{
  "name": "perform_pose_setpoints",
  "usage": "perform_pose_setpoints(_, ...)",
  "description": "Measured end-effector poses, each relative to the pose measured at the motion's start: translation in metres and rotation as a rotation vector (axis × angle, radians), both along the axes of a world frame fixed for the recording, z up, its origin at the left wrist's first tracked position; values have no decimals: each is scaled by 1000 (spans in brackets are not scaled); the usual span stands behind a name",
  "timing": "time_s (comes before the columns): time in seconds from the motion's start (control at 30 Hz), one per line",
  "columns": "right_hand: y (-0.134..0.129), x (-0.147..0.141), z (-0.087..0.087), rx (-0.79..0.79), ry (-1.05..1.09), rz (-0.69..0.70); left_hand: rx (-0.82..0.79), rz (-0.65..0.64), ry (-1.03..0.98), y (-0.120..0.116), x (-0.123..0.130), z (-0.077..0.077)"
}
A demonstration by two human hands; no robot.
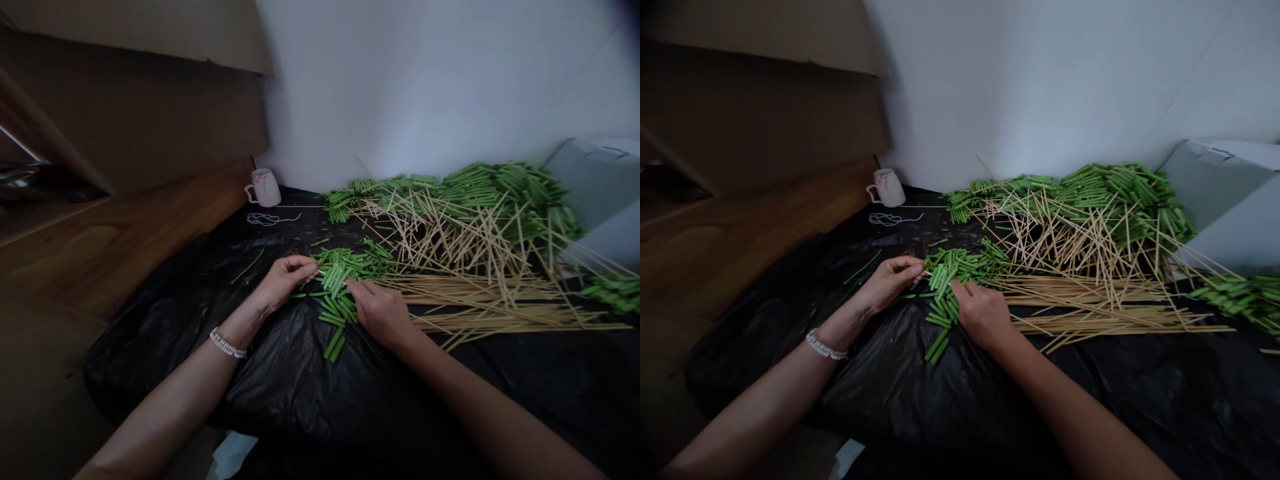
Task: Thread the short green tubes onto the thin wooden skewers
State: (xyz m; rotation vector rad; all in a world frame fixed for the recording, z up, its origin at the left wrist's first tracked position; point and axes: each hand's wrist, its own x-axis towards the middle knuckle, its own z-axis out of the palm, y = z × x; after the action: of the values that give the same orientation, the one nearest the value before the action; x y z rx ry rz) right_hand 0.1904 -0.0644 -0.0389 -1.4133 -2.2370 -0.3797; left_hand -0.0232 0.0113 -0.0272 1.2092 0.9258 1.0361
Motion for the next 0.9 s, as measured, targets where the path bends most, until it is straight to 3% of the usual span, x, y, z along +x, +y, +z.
perform_pose_setpoints(0.9,0,-1,-4,43,53,34,102,-18,26,1,2,-7)
